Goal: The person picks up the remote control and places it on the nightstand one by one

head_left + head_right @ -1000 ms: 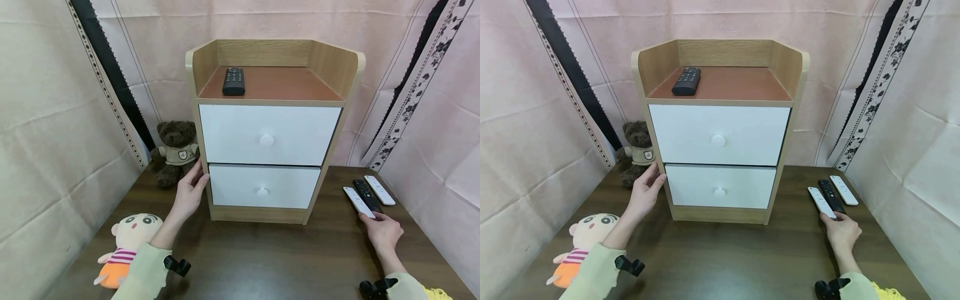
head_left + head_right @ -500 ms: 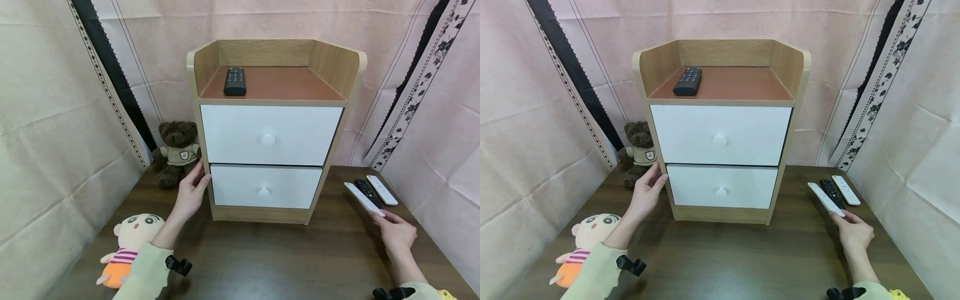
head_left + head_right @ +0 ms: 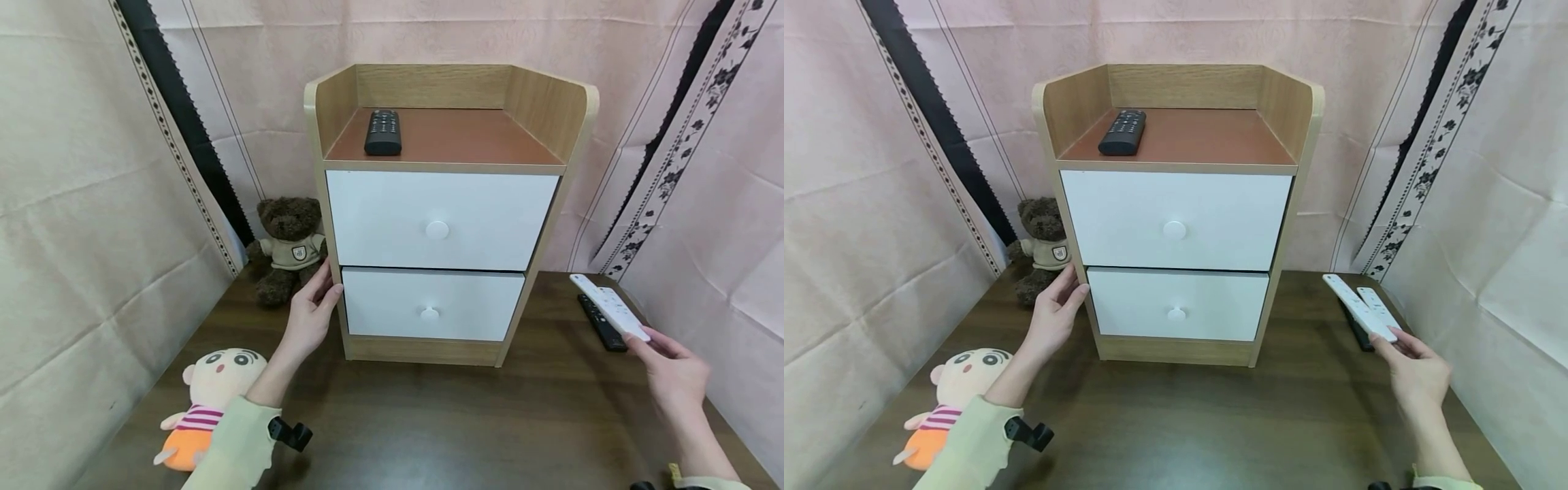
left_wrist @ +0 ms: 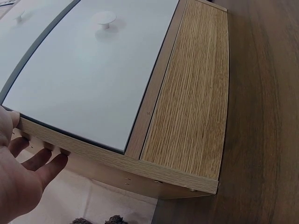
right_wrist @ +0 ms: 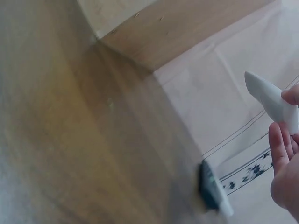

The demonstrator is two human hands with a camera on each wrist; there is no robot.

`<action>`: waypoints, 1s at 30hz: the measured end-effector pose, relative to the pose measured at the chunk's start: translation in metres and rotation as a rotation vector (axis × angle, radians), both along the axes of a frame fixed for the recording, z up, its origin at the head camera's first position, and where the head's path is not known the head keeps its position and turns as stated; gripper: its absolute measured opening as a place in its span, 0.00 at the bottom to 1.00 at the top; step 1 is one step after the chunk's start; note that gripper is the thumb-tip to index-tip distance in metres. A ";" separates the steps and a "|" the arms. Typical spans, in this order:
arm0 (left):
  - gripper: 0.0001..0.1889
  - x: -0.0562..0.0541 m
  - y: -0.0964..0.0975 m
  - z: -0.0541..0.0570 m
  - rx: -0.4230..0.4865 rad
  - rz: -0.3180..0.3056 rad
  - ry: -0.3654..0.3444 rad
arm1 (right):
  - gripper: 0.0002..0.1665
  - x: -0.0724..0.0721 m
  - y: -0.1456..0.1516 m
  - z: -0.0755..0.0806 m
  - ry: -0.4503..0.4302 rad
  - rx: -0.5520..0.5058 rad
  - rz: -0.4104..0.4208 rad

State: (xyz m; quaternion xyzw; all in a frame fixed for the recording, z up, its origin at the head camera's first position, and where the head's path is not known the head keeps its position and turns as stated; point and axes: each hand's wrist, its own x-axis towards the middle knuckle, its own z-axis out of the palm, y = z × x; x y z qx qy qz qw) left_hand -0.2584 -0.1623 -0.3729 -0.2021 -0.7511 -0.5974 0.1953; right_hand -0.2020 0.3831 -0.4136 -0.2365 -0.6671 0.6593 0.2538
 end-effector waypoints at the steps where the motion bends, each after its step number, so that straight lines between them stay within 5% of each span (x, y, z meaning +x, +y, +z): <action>1: 0.31 0.000 0.000 0.000 -0.001 -0.001 0.000 | 0.12 0.001 -0.002 0.004 0.036 -0.027 0.011; 13: 0.31 0.000 0.000 0.000 -0.002 0.004 -0.009 | 0.16 0.007 -0.028 0.048 0.340 -0.230 0.043; 21: 0.31 0.000 0.000 0.000 0.000 -0.003 0.000 | 0.20 0.008 -0.054 0.070 0.676 -0.401 0.068; 30: 0.31 0.000 0.000 0.000 0.001 0.002 -0.006 | 0.20 0.015 -0.066 0.096 0.855 -0.470 0.136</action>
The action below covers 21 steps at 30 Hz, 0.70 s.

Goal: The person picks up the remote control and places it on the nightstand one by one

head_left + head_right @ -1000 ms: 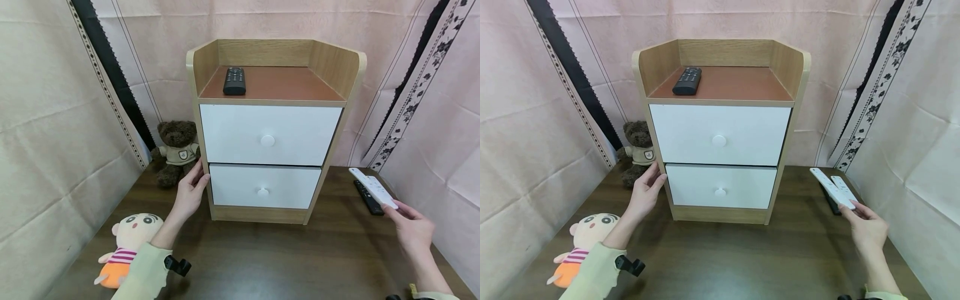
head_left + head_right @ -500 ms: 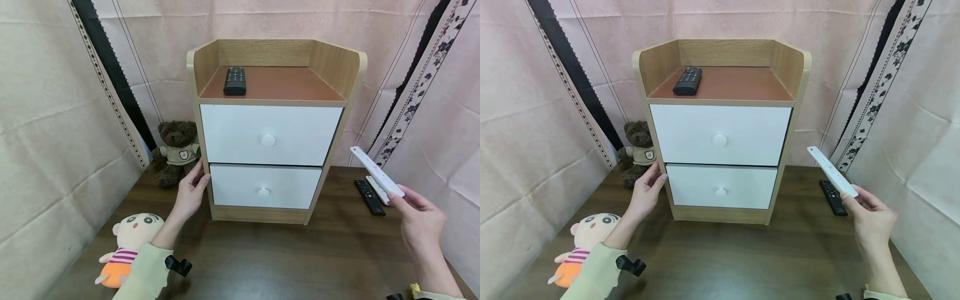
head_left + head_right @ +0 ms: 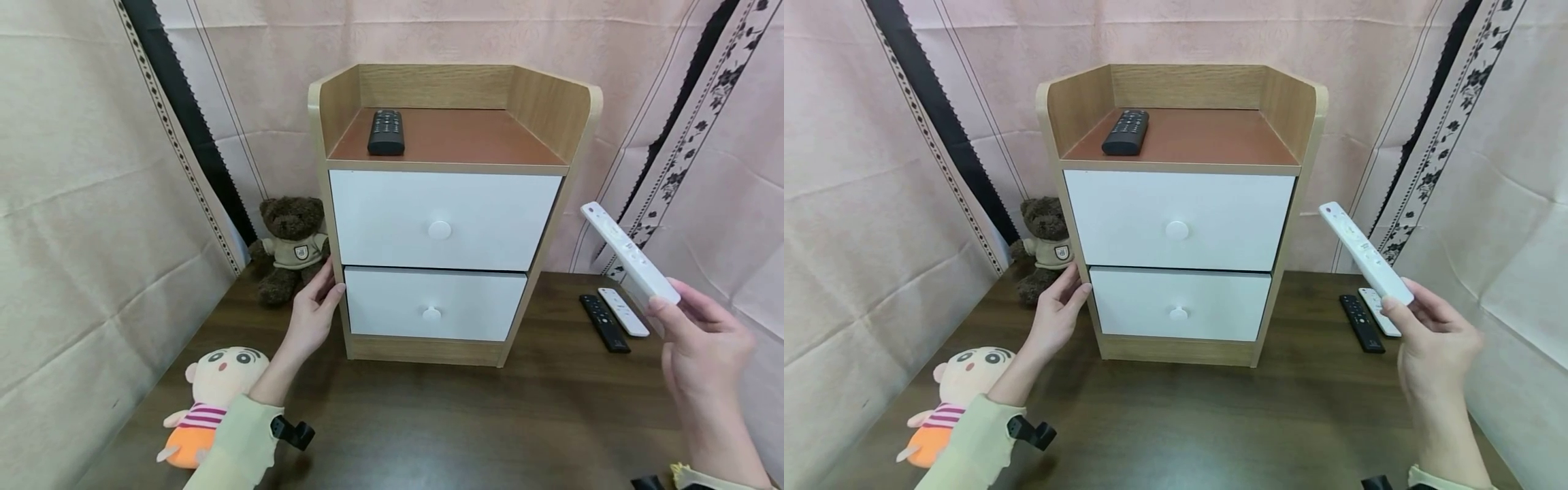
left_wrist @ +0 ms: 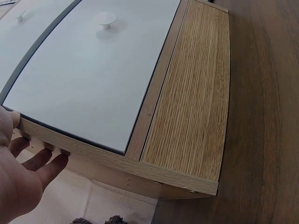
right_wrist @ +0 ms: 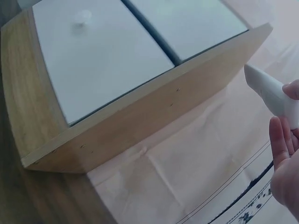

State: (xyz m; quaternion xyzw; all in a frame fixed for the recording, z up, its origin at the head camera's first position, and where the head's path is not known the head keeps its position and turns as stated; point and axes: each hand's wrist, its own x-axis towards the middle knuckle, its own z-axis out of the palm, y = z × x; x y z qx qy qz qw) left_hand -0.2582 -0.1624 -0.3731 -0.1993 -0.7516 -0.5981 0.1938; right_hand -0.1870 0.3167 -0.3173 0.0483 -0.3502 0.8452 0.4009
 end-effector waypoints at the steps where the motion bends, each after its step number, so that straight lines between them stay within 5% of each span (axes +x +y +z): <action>1: 0.31 0.000 0.000 0.000 0.000 0.002 -0.001 | 0.20 0.000 -0.001 0.003 0.030 -0.001 0.003; 7: 0.31 -0.001 0.001 0.000 -0.002 0.006 -0.008 | 0.22 0.000 -0.005 0.018 0.167 -0.032 0.033; 21: 0.31 -0.002 0.000 -0.001 -0.004 0.001 -0.001 | 0.21 0.009 -0.021 0.034 0.292 0.026 0.110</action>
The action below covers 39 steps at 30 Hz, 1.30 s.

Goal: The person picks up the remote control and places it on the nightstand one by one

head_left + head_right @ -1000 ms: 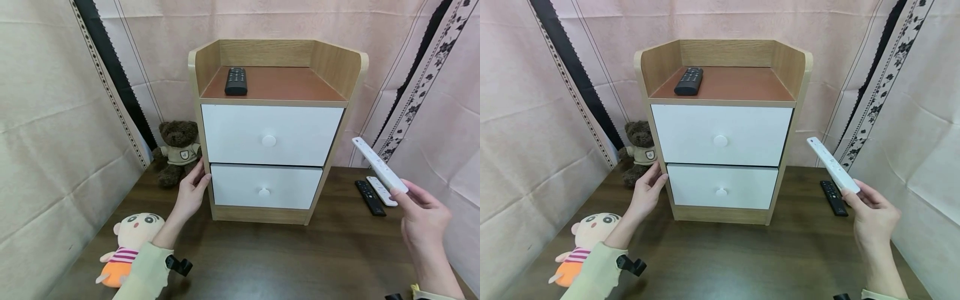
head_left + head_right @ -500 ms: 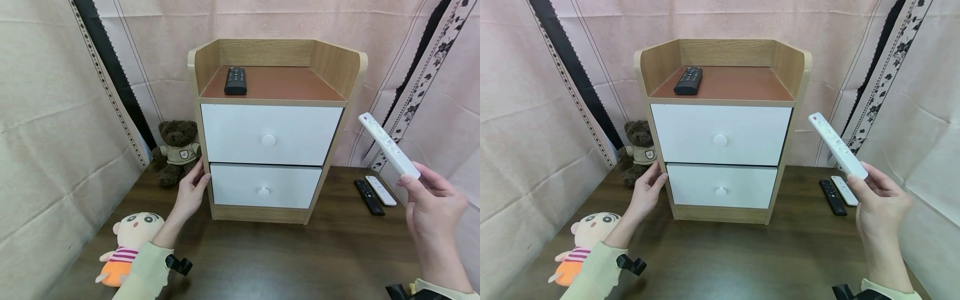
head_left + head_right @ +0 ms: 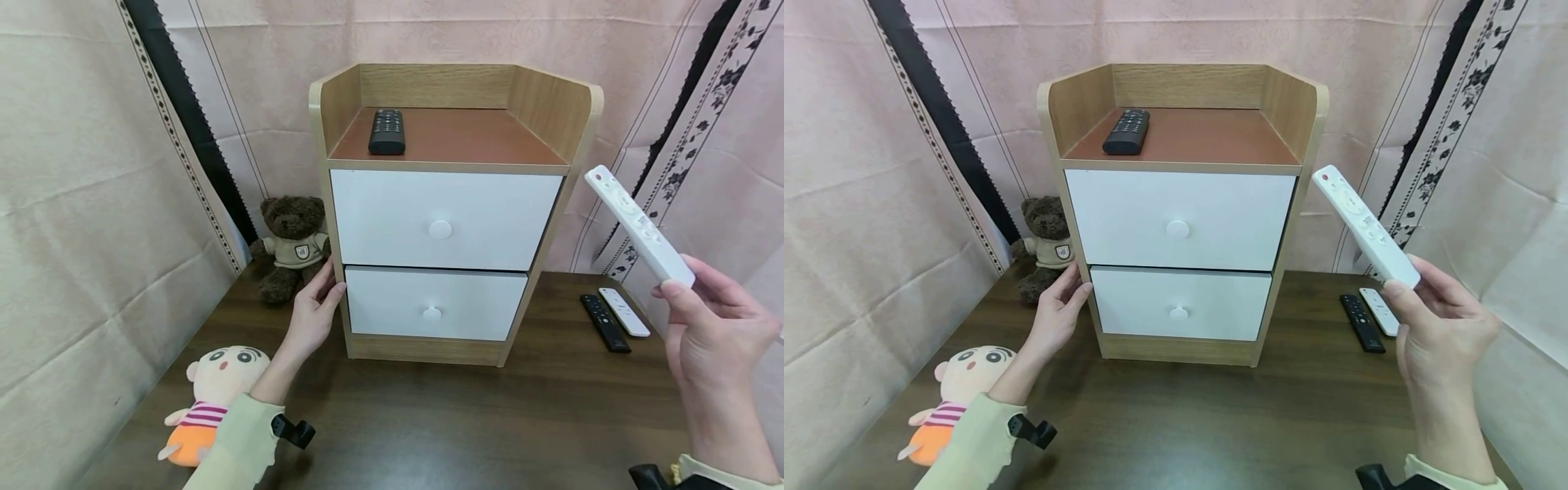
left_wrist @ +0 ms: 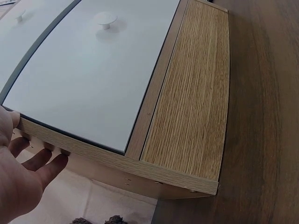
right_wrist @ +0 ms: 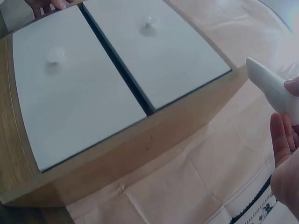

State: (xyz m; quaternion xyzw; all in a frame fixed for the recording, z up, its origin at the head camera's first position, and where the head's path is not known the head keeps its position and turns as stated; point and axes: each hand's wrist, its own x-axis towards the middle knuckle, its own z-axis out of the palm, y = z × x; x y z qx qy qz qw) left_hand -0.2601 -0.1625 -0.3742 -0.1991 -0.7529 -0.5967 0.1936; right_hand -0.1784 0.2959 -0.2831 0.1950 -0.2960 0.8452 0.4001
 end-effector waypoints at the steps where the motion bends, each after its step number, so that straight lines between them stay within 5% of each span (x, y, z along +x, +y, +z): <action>1: 0.31 0.000 0.000 0.000 0.001 -0.001 -0.001 | 0.21 0.000 -0.002 0.002 -0.001 -0.003 0.003; 14: 0.31 0.001 -0.001 0.000 -0.002 0.003 -0.018 | 0.24 -0.006 -0.041 0.026 -0.073 0.143 -0.069; 21: 0.31 0.002 0.000 0.001 0.009 -0.007 -0.020 | 0.24 -0.008 -0.067 0.045 -0.246 0.342 -0.274; 25: 0.31 0.002 0.000 0.002 0.004 -0.005 -0.018 | 0.22 -0.014 -0.080 0.059 -0.256 0.478 -0.360; 33: 0.30 0.002 -0.001 0.002 0.010 0.000 -0.017 | 0.19 -0.032 -0.111 0.082 -0.207 0.463 -0.371; 39: 0.31 0.002 0.001 0.002 0.009 -0.001 -0.021 | 0.19 -0.040 -0.134 0.101 -0.263 0.540 -0.468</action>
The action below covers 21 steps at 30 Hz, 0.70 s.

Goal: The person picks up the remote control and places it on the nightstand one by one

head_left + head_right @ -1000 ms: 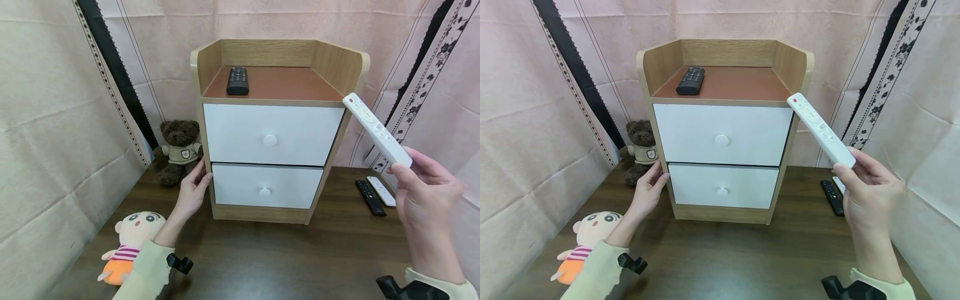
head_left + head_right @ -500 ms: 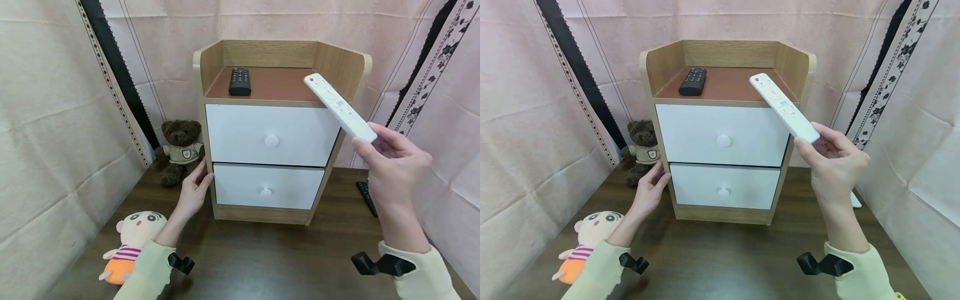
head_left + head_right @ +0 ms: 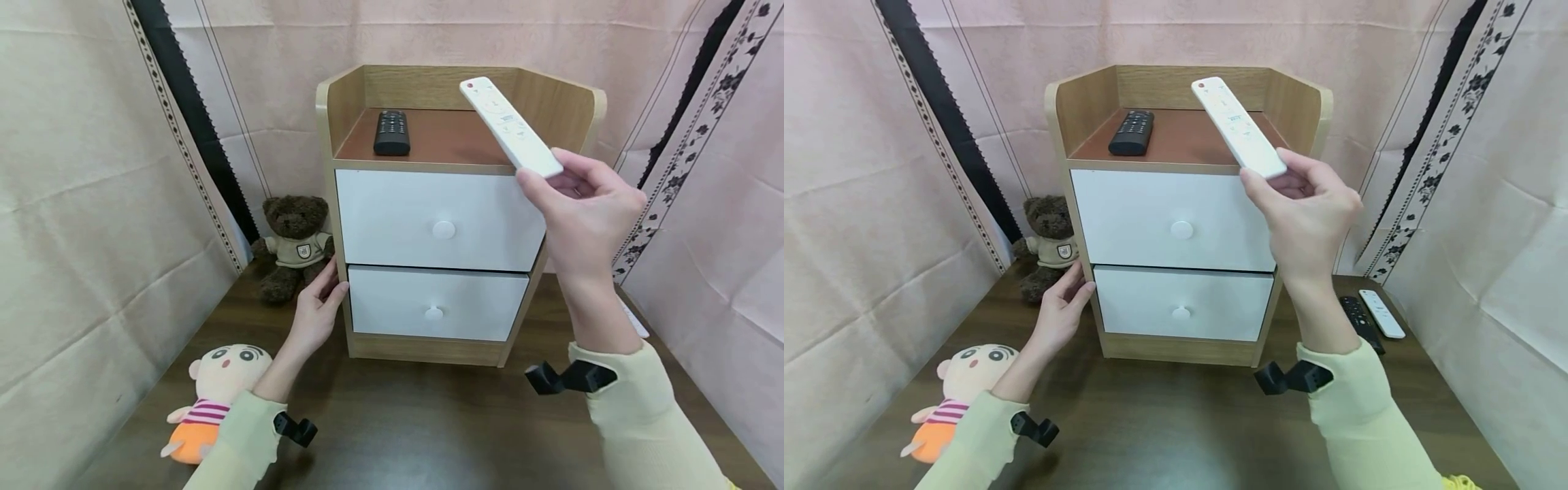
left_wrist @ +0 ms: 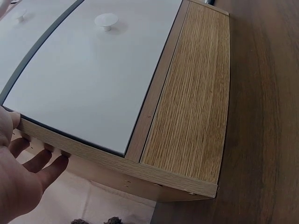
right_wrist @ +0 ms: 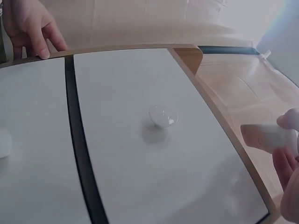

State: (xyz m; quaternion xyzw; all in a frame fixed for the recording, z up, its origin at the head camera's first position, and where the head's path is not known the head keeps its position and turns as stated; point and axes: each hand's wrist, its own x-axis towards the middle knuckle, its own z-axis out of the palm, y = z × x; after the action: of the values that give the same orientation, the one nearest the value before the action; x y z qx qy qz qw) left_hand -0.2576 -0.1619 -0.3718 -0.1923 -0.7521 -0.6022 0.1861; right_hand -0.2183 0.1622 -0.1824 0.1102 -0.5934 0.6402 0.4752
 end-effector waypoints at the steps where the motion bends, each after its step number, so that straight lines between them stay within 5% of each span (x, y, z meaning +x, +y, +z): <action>1: 0.31 0.000 0.000 0.000 0.000 0.000 -0.001 | 0.19 -0.002 -0.004 0.003 -0.012 0.033 -0.023; 13: 0.31 -0.001 0.000 0.001 0.007 -0.003 -0.006 | 0.18 -0.024 -0.036 0.028 -0.028 0.355 -0.204; 21: 0.31 -0.001 0.000 -0.001 0.003 -0.002 -0.007 | 0.15 -0.035 -0.055 0.025 0.099 0.447 -0.297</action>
State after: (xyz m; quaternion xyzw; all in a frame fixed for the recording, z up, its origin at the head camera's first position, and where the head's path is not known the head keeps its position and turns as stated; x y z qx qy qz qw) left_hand -0.2587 -0.1622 -0.3727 -0.1908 -0.7515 -0.6044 0.1830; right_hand -0.2535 0.1072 -0.1569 0.1551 -0.7057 0.4106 0.5562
